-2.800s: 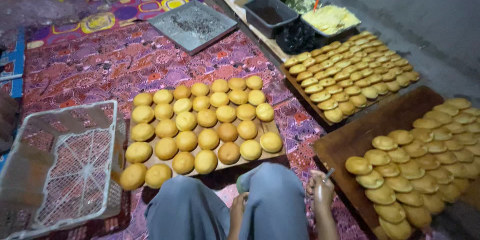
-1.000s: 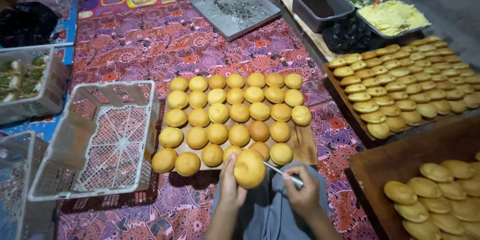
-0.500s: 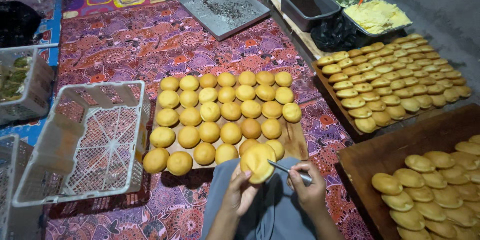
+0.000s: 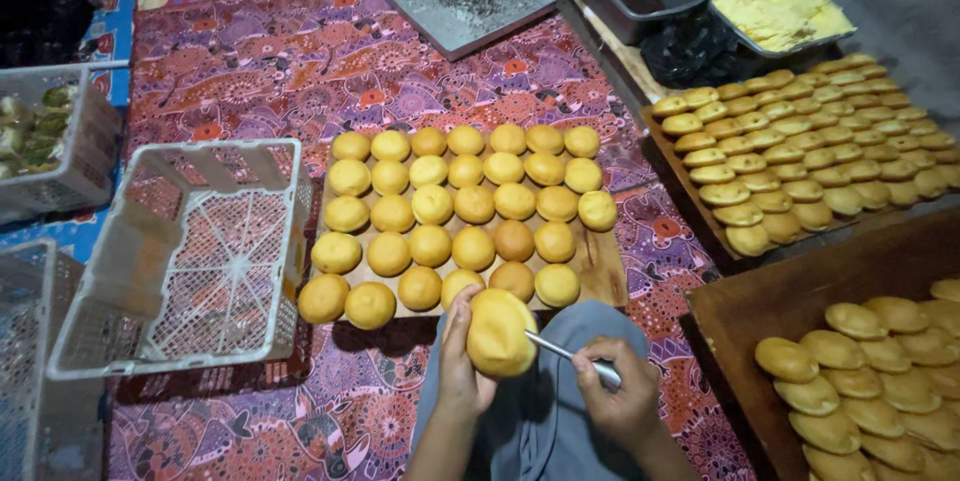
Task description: The person sits on a mat and uses a small knife to cut a slit into the top of each round bun. They pick up each bun from a wooden board, cut it, and place it back down in a row.
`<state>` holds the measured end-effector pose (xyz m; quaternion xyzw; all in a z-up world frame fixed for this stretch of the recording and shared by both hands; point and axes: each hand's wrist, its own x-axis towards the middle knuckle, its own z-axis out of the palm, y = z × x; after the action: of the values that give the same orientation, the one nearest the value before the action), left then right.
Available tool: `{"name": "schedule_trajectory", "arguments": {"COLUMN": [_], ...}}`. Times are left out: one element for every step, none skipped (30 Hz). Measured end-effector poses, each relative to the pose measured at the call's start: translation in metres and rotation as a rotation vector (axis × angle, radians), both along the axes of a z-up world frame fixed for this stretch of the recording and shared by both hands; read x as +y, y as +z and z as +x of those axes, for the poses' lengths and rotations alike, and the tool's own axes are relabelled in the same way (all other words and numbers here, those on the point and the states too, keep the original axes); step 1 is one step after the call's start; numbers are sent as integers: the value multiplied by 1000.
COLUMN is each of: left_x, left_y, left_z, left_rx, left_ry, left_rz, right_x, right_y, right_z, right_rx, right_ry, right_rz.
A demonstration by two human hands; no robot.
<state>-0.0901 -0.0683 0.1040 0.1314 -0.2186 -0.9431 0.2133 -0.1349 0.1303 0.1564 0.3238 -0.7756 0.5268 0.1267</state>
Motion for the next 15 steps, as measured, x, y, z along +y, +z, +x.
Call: {"name": "schedule_trajectory", "arguments": {"left_x": [-1, -2, -2, -2, -1, 0, 3, 6, 11, 15, 16, 16, 13, 10, 10], "left_y": [3, 6, 7, 8, 8, 8, 8, 7, 6, 5, 5, 5, 6, 8, 8], "left_z": [1, 3, 3, 4, 5, 5, 5, 4, 4, 4, 3, 2, 1, -1, -1], "left_rx": [-45, -63, -79, -96, -93, -91, -88, -89, -93, -96, -105, -115, -124, -121, -121], "left_ry": [-7, 14, 32, 51, 45, 39, 31, -4, -44, -84, -99, -114, -126, -156, -184], "left_rz": [-21, -40, -58, -77, -107, -137, -167, -215, -260, -305, -265, -226, -191, -212, -230], "right_x": [0, -1, -2, -3, -6, -9, -14, -20, -23, -25, -28, -28, -28, -28, -24], "right_y": [0, -1, -3, -5, -8, -9, -11, -13, -15, -16, -17, -17, -15, -13, -12], "right_z": [1, 2, 3, 4, 5, 7, 5, 2, -1, -3, -7, -8, -10, -12, -12], "right_rx": [-1, -1, 0, 48, 98, 148, 345, 541, 733, 585, 442, 299, 233, 167, 98], "right_ry": [3, 6, 7, -41, -90, -138, -107, -73, -39, -33, -25, -17, -75, -132, -186], "right_rz": [-15, -30, -44, 14, 71, 128, 193, 258, 328, 291, 250, 210, 177, 145, 116]}}
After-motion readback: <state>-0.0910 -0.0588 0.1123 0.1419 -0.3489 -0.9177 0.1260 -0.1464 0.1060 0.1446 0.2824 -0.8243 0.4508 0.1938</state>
